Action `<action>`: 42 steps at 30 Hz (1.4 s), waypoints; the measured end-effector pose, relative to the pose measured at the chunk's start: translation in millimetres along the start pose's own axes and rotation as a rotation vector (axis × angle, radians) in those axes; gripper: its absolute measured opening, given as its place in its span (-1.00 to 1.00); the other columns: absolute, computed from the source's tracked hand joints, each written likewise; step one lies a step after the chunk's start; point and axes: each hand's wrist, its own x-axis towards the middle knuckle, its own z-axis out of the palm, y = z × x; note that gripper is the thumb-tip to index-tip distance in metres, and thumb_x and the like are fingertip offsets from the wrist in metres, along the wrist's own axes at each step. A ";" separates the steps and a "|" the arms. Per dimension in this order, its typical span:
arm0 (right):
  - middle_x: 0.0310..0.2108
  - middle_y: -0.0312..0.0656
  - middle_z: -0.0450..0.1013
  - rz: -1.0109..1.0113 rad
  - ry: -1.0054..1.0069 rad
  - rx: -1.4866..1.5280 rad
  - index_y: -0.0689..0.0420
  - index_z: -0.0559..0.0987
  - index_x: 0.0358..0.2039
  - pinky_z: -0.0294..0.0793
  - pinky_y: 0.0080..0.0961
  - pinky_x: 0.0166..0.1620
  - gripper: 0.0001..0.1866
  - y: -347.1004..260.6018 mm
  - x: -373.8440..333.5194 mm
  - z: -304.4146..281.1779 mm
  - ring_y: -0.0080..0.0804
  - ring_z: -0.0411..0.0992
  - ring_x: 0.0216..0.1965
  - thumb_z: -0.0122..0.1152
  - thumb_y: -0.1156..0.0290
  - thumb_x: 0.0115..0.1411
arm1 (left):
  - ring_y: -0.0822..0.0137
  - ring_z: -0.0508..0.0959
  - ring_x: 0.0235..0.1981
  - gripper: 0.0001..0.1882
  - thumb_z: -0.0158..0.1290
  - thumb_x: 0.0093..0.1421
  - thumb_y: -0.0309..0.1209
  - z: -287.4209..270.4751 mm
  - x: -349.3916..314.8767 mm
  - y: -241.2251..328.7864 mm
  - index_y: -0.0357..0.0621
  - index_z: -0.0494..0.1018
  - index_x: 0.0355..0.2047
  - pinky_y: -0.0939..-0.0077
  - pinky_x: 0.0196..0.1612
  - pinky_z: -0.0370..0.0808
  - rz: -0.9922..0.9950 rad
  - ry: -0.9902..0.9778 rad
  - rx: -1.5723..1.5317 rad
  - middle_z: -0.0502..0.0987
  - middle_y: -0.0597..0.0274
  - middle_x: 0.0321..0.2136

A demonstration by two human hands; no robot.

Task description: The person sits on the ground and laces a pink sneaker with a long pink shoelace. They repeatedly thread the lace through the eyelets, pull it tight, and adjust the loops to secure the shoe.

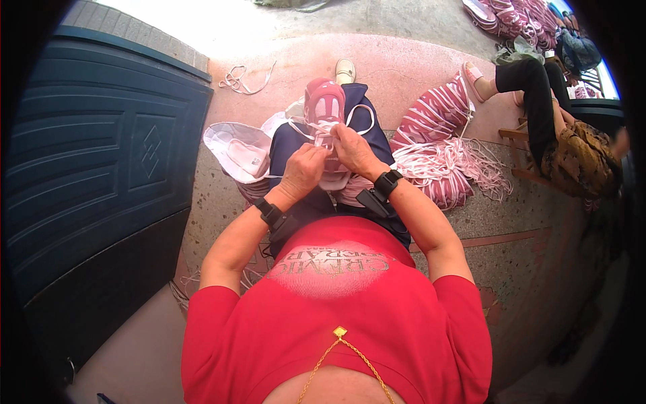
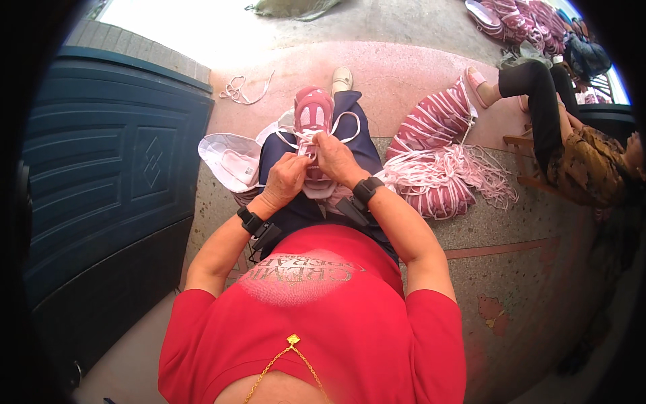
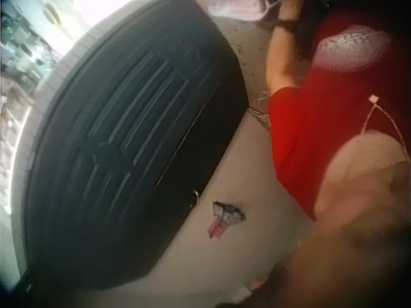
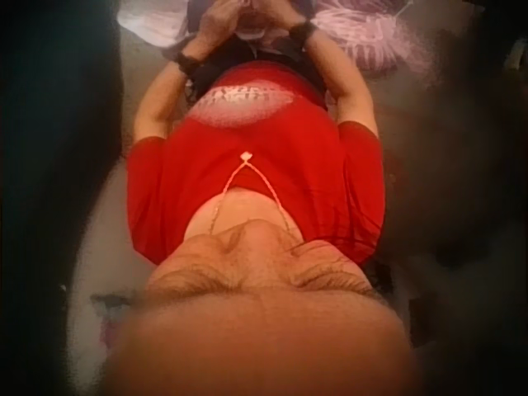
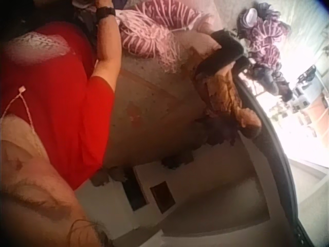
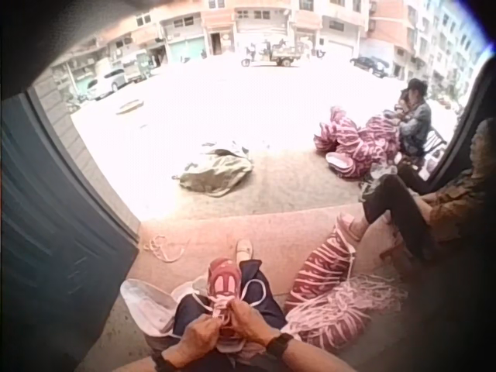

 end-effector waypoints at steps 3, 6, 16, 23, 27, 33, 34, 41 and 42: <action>-0.37 0.10 0.41 -0.041 -0.028 -0.052 0.22 0.36 -0.23 0.38 -0.11 -0.21 -0.83 -4.5 -5.6 -7.6 0.09 0.40 -0.26 -0.02 0.50 0.15 | 0.04 0.50 -0.33 -0.73 -0.04 0.03 -0.66 -9.1 7.8 -12.3 -0.22 0.41 -0.22 0.25 -0.28 0.46 -0.105 0.015 -0.005 0.52 0.06 -0.42; -0.36 0.11 0.41 -0.049 -0.003 -0.006 0.22 0.36 -0.23 0.38 -0.12 -0.19 -0.83 -4.0 -6.2 -6.0 0.06 0.39 -0.24 -0.02 0.50 0.15 | 0.01 0.49 -0.31 -0.68 -0.03 0.03 -0.65 -6.5 20.4 -26.4 -0.23 0.37 -0.16 0.24 -0.25 0.45 -0.155 -0.053 -0.076 0.50 0.03 -0.42; -0.28 -0.06 0.43 -0.163 0.031 -0.276 0.16 0.51 -0.29 0.33 -0.22 -0.15 -0.82 9.0 10.5 -17.2 -0.13 0.37 -0.15 0.05 0.48 0.06 | -0.01 0.43 -0.33 -0.83 -0.01 -0.03 -0.55 -5.4 26.6 -51.4 -0.25 0.39 -0.35 0.18 -0.23 0.41 -0.039 -0.379 0.238 0.43 -0.02 -0.43; -0.36 -0.26 0.43 -0.575 0.045 -0.821 0.09 0.53 -0.39 0.20 -0.34 -0.06 -0.85 20.5 30.0 -29.5 -0.39 0.34 -0.16 0.04 0.42 0.01 | 0.11 0.42 -0.28 -0.92 -0.02 0.04 -0.38 -183.9 -20.3 -130.9 -0.08 0.40 -0.46 0.23 -0.32 0.48 -0.338 -0.166 0.915 0.40 0.16 -0.38; -0.48 -0.24 0.46 -0.478 -0.019 -0.645 0.09 0.50 -0.40 0.19 -0.32 -0.06 -0.88 24.0 30.7 -30.0 -0.34 0.38 -0.24 0.04 0.41 0.04 | -0.02 0.42 -0.22 -0.84 -0.09 0.14 -0.35 -252.1 -72.2 -149.0 -0.14 0.42 -0.39 0.08 -0.14 0.39 -0.573 0.105 1.073 0.44 0.06 -0.31; -0.41 -0.20 0.52 0.136 -0.144 0.187 0.25 0.52 -0.27 0.32 -0.46 -0.22 -0.77 39.1 30.7 -28.0 -0.38 0.42 -0.39 0.02 0.36 0.19 | -0.08 0.41 -0.16 -0.75 -0.17 0.24 -0.29 -275.7 -105.4 -144.1 -0.14 0.42 -0.23 0.08 -0.08 0.36 -0.912 0.297 0.979 0.47 0.01 -0.26; -0.43 -0.23 0.50 0.188 -0.203 0.329 0.27 0.52 -0.25 0.33 -0.54 -0.32 -0.75 43.0 33.5 -31.3 -0.46 0.38 -0.46 0.02 0.34 0.22 | -0.07 0.41 -0.13 -0.75 -0.20 0.26 -0.31 -273.4 -107.3 -147.5 -0.11 0.41 -0.19 0.09 -0.06 0.34 -0.943 0.300 0.946 0.48 0.01 -0.23; -0.45 -0.34 0.50 0.427 -0.278 0.593 0.22 0.53 -0.16 0.32 -0.74 -0.37 -0.72 31.9 32.9 -50.4 -0.67 0.36 -0.44 0.15 0.35 0.15 | 0.05 0.50 -0.23 -0.74 -0.20 0.26 -0.35 -281.7 -129.8 -163.6 -0.20 0.40 -0.18 0.22 -0.11 0.40 -0.908 0.624 0.805 0.52 0.02 -0.25; -0.43 -0.31 0.51 0.429 -0.239 0.557 0.23 0.55 -0.17 0.36 -0.70 -0.33 -0.72 33.7 32.4 -47.8 -0.64 0.40 -0.42 0.15 0.38 0.13 | 0.09 0.51 -0.26 -0.74 -0.21 0.25 -0.36 -288.4 -129.6 -165.8 -0.21 0.40 -0.18 0.26 -0.15 0.42 -0.933 0.745 0.730 0.52 0.03 -0.26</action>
